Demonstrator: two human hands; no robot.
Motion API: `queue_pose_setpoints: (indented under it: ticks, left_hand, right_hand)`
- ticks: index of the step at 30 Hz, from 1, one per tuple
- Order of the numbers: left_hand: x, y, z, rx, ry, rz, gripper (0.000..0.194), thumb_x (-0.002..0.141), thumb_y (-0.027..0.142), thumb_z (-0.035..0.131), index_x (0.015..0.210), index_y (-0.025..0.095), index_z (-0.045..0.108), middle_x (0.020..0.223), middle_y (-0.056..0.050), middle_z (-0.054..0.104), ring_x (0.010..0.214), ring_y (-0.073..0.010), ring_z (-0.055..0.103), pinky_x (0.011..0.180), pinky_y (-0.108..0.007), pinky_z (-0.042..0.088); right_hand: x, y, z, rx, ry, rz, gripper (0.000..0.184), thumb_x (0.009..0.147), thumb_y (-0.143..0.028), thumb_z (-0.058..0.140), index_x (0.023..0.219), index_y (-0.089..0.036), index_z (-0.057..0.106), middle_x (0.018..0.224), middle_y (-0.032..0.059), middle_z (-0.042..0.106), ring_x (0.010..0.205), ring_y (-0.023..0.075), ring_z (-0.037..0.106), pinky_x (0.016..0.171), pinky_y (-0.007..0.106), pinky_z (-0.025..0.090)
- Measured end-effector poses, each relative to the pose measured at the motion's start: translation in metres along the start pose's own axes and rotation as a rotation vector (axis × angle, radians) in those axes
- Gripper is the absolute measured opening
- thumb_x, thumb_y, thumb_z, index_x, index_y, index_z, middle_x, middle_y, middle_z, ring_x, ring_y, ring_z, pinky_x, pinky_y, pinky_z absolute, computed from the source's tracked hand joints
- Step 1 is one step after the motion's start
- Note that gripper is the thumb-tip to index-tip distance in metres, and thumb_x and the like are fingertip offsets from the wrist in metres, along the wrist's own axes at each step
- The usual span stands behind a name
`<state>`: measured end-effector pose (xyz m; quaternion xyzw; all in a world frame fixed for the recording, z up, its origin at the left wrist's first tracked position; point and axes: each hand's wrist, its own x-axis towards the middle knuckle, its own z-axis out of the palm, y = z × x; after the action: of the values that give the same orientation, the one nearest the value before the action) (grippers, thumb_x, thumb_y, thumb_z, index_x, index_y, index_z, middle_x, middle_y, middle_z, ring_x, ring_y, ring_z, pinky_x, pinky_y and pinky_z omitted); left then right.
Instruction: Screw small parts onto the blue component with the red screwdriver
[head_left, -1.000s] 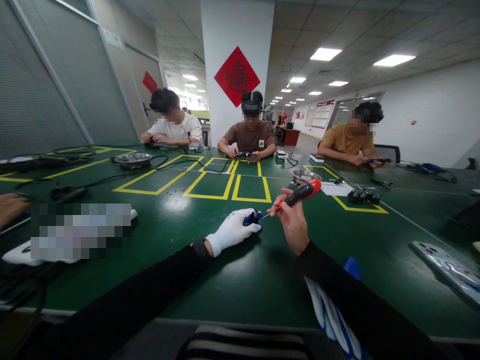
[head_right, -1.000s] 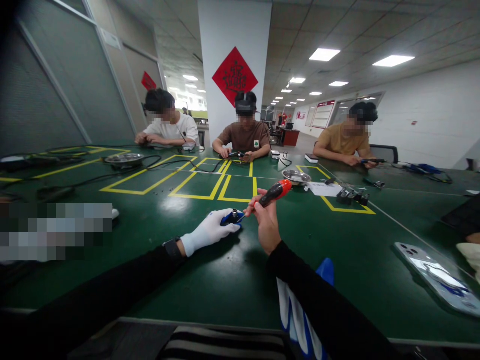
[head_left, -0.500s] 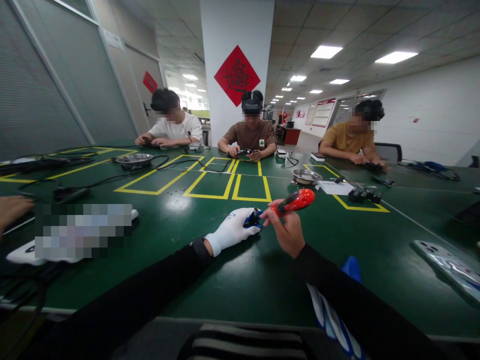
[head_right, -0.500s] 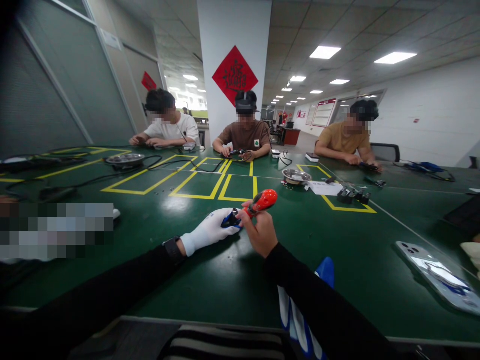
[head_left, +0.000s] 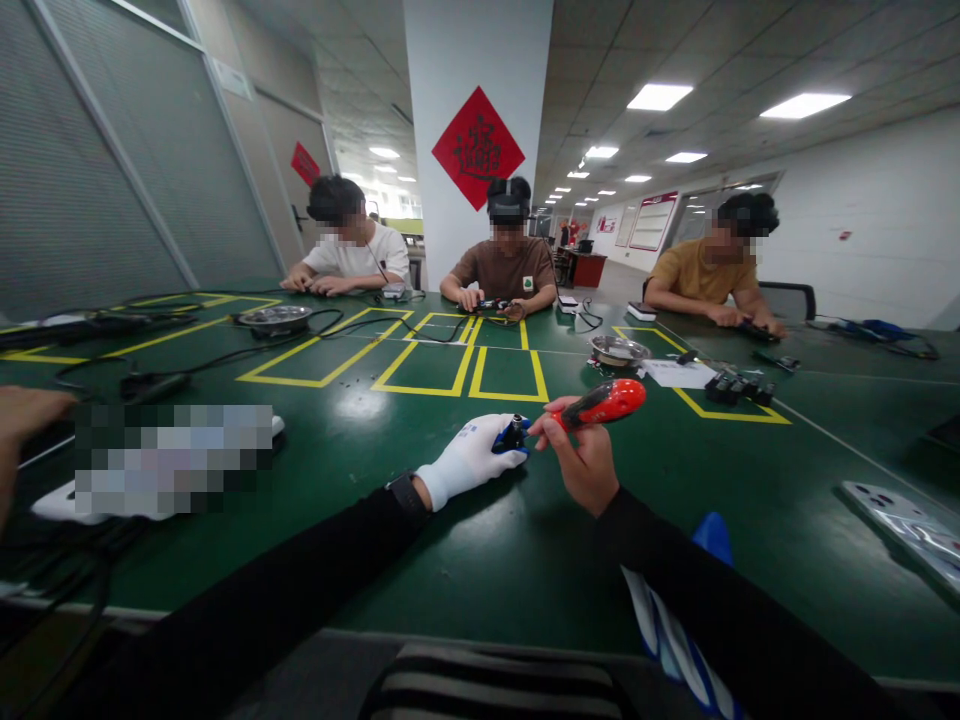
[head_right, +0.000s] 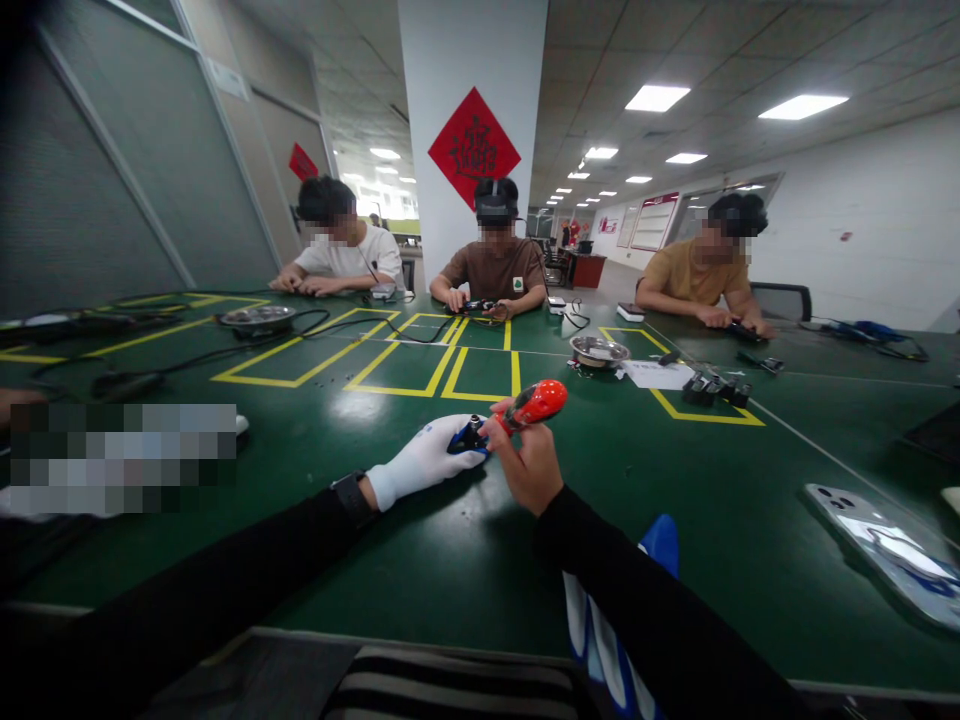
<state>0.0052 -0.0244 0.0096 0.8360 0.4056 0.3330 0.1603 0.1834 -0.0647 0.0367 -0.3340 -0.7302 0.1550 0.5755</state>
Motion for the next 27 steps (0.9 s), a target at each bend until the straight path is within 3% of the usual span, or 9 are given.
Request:
queue_pose_setpoints:
  ticks: [11,15,18,20,24,27]
  left_hand:
    - [-0.001,0.003,-0.002,-0.014,0.011,0.014,0.031,0.080,0.041,0.060,0.102,0.019,0.062,0.102,-0.006,0.064,0.095,-0.0218,0.058,0.086,-0.032,0.044]
    - [-0.001,0.008,-0.004,-0.036,-0.010,-0.018,0.023,0.080,0.038,0.059,0.090,0.018,0.062,0.089,-0.002,0.064,0.083,-0.0186,0.057,0.075,-0.028,0.044]
    - [-0.001,0.011,-0.005,-0.078,-0.029,-0.048,0.019,0.079,0.036,0.058,0.084,0.017,0.060,0.080,0.001,0.062,0.075,-0.0160,0.055,0.068,-0.025,0.042]
    - [-0.002,0.012,-0.007,-0.106,-0.024,-0.062,0.018,0.079,0.035,0.058,0.083,0.017,0.059,0.077,0.002,0.061,0.073,-0.0149,0.054,0.065,-0.024,0.040]
    - [-0.002,0.013,-0.008,-0.143,-0.036,-0.069,0.016,0.080,0.034,0.057,0.081,0.017,0.058,0.072,0.003,0.059,0.066,-0.0131,0.053,0.062,-0.024,0.039]
    - [-0.002,0.013,-0.009,-0.143,-0.035,-0.079,0.017,0.079,0.034,0.058,0.080,0.017,0.058,0.072,0.003,0.060,0.067,-0.0135,0.054,0.063,-0.024,0.040]
  right_hand:
    - [0.000,0.002,0.000,0.040,0.006,0.057,0.014,0.090,-0.029,0.050,0.086,-0.021,0.061,0.072,0.0014,0.064,0.066,0.0164,0.061,0.075,0.034,0.048]
    - [0.002,0.000,0.005,0.229,0.050,0.146,0.012,0.085,-0.032,0.058,0.091,-0.021,0.059,0.069,0.0002,0.065,0.060,0.0150,0.061,0.065,0.031,0.050]
    - [0.006,-0.002,0.009,0.459,0.088,0.241,0.029,0.079,-0.032,0.066,0.102,-0.021,0.053,0.074,-0.0014,0.066,0.050,0.0117,0.059,0.054,0.028,0.050]
    - [0.008,-0.003,0.010,0.549,0.085,0.272,0.035,0.079,-0.032,0.067,0.108,-0.022,0.052,0.077,-0.0021,0.066,0.051,0.0109,0.060,0.055,0.027,0.051]
    - [0.011,-0.003,0.008,0.623,0.052,0.304,0.029,0.087,-0.035,0.055,0.113,-0.021,0.053,0.084,-0.0004,0.064,0.059,0.0110,0.063,0.062,0.028,0.052]
    - [0.012,-0.004,0.006,0.548,0.091,0.298,0.026,0.081,-0.033,0.064,0.102,-0.020,0.056,0.087,0.0006,0.065,0.056,0.0100,0.062,0.057,0.026,0.051]
